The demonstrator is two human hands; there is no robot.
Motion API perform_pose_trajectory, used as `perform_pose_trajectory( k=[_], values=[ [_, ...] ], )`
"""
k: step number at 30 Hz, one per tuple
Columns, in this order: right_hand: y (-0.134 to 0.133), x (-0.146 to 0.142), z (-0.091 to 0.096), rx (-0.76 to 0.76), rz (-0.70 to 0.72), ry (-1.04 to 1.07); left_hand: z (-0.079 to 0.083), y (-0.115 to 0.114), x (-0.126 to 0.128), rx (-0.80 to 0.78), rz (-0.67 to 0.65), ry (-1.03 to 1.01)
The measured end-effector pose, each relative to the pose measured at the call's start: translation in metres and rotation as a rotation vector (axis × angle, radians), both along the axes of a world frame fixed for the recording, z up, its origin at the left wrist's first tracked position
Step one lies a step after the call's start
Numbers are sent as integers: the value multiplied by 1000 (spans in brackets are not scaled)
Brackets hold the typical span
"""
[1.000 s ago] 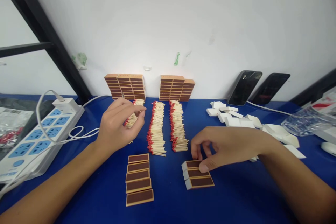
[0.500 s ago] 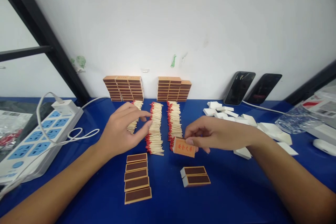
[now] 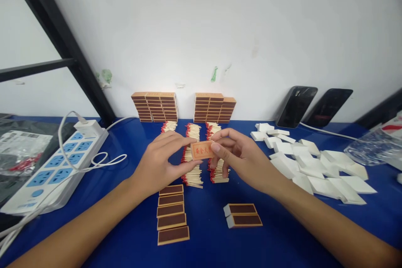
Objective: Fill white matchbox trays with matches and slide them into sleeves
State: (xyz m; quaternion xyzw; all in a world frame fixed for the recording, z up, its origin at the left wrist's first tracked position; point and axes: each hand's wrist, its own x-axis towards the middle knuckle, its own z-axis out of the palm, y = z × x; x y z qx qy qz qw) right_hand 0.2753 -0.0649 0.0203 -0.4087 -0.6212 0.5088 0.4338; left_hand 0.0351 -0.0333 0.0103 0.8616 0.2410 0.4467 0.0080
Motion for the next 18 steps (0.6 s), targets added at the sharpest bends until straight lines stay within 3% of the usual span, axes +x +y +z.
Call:
perform_pose_trajectory(
  k=[18],
  values=[
    [-5,-7,0,-143,11,71,-1,1,-2,61,-42,-38]
  ],
)
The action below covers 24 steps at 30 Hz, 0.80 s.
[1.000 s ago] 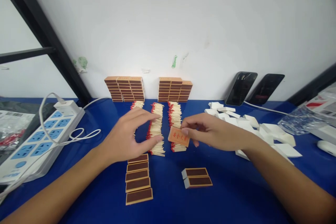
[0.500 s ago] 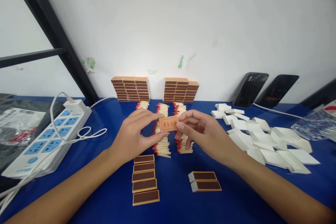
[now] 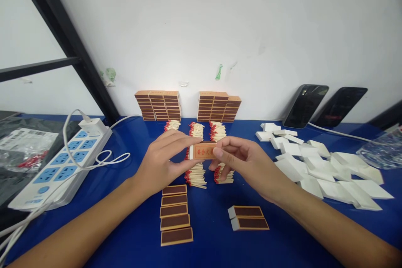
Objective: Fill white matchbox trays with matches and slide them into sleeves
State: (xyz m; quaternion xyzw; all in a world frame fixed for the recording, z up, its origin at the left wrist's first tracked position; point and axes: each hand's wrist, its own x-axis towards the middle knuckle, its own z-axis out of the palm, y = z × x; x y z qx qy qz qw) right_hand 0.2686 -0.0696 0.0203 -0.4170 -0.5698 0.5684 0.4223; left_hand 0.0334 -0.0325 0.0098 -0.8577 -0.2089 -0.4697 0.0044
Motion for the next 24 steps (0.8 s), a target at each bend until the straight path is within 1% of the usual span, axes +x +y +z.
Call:
perform_pose_trajectory(
  k=[4,9,11,14,18,20,24],
  values=[
    [-2,-1,-1,-53,-10,60,1,0,1,33,-20,14],
    [-4,-2,-3,-207,16,101,2,-1,0,62,-28,46],
    [-4,-3,-2,-236,14,123,3,-1,0,84,-30,77],
    [-3,-2,-2,-184,4,125,4,-2,-1,83,-8,61],
    [1,1,-4,-9,-4,113,4,-1,0,-108,74,-24],
    [4,3,-5,44,-1,83,2,1,-1,-185,82,-23],
    [9,6,-9,108,-19,52,-2,4,-2,-208,72,-23]
  ],
)
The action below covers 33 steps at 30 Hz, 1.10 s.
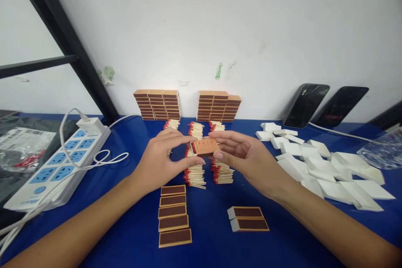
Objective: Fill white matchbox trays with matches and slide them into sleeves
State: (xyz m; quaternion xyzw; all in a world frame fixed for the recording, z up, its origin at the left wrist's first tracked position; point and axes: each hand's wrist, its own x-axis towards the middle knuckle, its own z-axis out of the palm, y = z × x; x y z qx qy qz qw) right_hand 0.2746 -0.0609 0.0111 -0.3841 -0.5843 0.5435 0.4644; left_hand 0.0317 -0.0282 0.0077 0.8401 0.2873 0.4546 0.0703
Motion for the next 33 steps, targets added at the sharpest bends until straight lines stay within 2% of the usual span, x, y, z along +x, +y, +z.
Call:
perform_pose_trajectory(
  k=[7,13,19,23,25,29,33],
  values=[
    [7,6,-1,136,-59,-44,1,0,-1,-174,116,-44],
    [23,24,0,249,-94,-130,2,4,-5,-213,183,-70],
    [55,58,-2,380,-333,-269,1,6,-9,-224,279,-89],
    [92,84,3,467,-614,-343,-2,7,-10,-185,245,-80],
    [113,93,6,492,-676,-371,-3,8,-9,-156,222,-60],
    [142,100,9,537,-640,-420,-4,10,-10,-144,221,-23],
    [152,100,5,565,-625,-452,-5,10,-11,-140,225,-27]
  ],
)
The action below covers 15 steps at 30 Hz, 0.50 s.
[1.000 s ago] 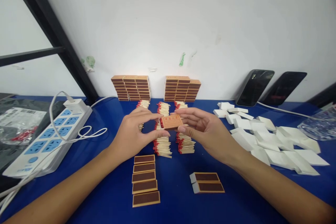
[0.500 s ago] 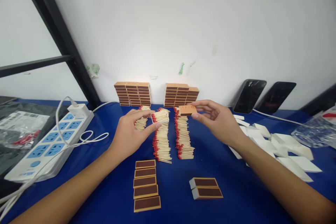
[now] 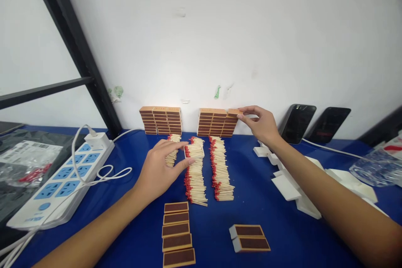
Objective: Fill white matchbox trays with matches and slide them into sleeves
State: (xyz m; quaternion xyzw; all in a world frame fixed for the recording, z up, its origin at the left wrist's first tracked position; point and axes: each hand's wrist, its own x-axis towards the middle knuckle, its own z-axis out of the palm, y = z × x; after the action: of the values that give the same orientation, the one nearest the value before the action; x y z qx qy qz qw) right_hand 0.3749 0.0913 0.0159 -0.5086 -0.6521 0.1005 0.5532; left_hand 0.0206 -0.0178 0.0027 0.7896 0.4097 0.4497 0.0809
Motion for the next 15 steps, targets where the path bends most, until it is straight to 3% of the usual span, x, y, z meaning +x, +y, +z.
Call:
perform_pose_trajectory(
  k=[6,15],
  values=[
    [4,4,-7,28,9,48,-1,0,0,-12,-5,-9],
    [4,-5,-1,29,-41,-27,1,1,0,15,-4,-15]
  ],
)
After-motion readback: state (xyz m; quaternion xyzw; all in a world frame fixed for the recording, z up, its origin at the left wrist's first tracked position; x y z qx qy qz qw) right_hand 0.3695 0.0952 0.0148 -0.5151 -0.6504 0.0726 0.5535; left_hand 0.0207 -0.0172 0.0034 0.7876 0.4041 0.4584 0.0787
